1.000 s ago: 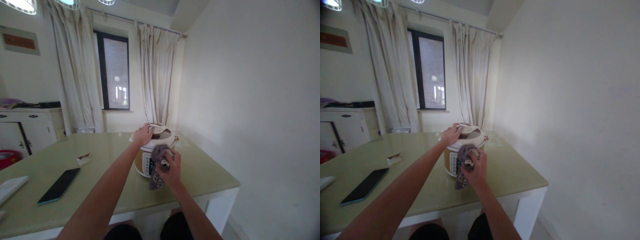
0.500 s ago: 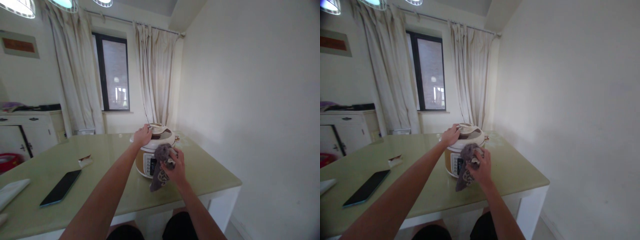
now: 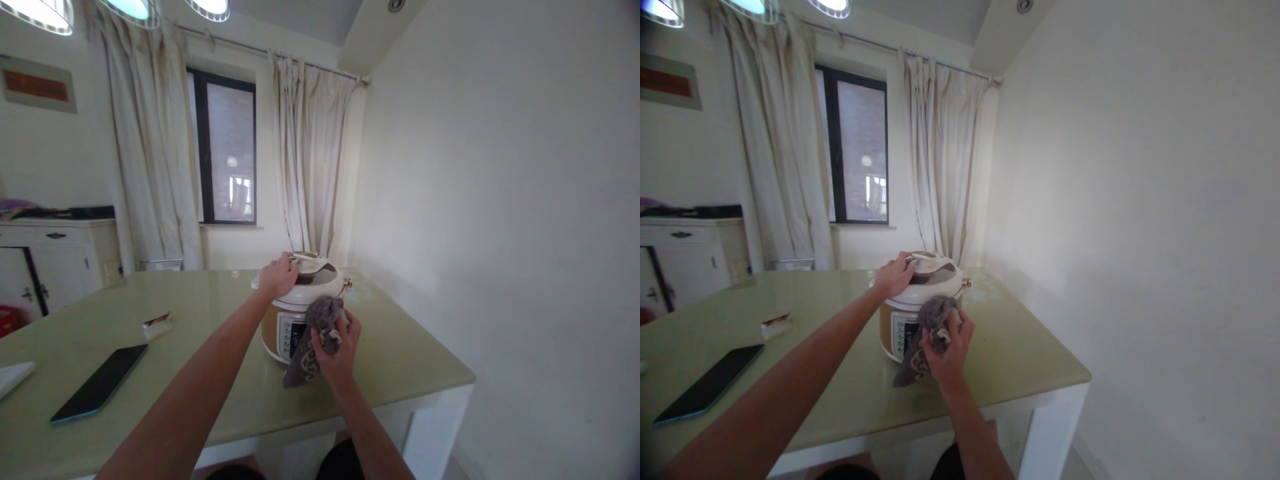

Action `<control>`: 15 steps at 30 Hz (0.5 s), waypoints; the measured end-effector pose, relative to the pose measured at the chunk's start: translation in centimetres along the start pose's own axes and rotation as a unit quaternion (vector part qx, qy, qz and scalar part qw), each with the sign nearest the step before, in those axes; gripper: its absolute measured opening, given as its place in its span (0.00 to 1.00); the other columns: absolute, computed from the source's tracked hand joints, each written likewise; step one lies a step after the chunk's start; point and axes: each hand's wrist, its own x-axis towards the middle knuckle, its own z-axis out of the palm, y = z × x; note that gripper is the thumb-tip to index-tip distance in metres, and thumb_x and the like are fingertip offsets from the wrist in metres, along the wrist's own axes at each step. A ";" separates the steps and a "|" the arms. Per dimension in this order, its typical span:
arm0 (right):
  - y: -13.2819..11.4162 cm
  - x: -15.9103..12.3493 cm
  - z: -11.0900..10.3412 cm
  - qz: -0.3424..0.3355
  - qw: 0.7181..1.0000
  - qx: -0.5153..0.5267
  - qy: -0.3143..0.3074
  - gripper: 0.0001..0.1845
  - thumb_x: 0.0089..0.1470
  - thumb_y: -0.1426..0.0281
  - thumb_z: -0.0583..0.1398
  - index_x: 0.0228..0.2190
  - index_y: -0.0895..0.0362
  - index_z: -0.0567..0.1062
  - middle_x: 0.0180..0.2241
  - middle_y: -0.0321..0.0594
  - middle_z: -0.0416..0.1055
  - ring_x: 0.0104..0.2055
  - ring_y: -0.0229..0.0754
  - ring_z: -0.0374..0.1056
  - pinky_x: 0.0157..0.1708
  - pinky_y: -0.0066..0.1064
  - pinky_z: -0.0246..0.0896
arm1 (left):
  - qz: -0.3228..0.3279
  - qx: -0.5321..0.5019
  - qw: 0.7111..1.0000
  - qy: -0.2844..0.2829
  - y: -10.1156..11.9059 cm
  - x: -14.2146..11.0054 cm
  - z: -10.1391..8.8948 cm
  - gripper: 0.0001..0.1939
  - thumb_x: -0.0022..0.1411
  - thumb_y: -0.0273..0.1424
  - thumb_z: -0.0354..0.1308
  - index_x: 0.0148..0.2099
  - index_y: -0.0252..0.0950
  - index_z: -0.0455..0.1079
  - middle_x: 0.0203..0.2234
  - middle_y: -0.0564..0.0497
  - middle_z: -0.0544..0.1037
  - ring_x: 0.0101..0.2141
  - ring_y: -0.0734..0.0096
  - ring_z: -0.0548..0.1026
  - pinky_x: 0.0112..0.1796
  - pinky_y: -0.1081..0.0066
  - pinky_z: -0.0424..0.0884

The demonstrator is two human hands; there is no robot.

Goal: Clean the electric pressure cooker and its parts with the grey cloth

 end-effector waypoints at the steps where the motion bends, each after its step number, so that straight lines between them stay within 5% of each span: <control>1: -0.8 0.5 0.1 -0.027 0.999 -0.002 -0.018 0.24 0.55 0.60 0.67 0.52 0.54 0.76 0.55 0.54 0.65 0.57 0.59 0.62 0.57 0.54 0.63 | 0.001 -0.001 1.000 -0.001 0.0 0.0 0.0 0.23 0.71 0.38 0.44 0.65 0.41 0.61 0.58 0.40 0.78 0.60 0.49 0.74 0.59 0.51 0.68; 6: -3.7 2.2 1.3 -0.161 0.975 -0.051 -0.146 0.28 0.46 0.55 0.71 0.49 0.49 0.79 0.57 0.49 0.67 0.57 0.61 0.61 0.57 0.54 0.56 | 0.002 0.001 1.000 0.001 -0.1 0.0 0.0 0.23 0.72 0.37 0.44 0.66 0.41 0.60 0.59 0.41 0.78 0.61 0.50 0.74 0.59 0.53 0.68; 10: -2.7 2.7 1.7 -0.244 0.951 -0.051 -0.183 0.32 0.43 0.54 0.70 0.51 0.48 0.78 0.57 0.47 0.68 0.57 0.60 0.62 0.56 0.51 0.55 | -0.002 0.006 1.000 -0.003 -0.1 0.0 0.0 0.23 0.72 0.38 0.44 0.66 0.42 0.60 0.59 0.40 0.78 0.60 0.50 0.75 0.58 0.53 0.69; 12: -1.2 2.8 1.2 -0.238 0.956 -0.029 -0.169 0.33 0.42 0.55 0.70 0.52 0.48 0.78 0.58 0.47 0.67 0.57 0.60 0.62 0.57 0.52 0.57 | -0.005 0.009 1.000 -0.003 -0.1 0.0 -0.1 0.23 0.71 0.38 0.45 0.66 0.42 0.61 0.58 0.40 0.79 0.60 0.51 0.75 0.58 0.53 0.69; 15: 1.5 2.4 0.2 -0.143 0.986 0.023 -0.085 0.28 0.48 0.59 0.68 0.51 0.51 0.77 0.56 0.50 0.66 0.57 0.58 0.64 0.56 0.51 0.63 | -0.004 0.011 1.000 -0.002 0.0 0.0 -0.1 0.23 0.71 0.37 0.46 0.66 0.42 0.61 0.57 0.40 0.79 0.59 0.51 0.76 0.57 0.55 0.69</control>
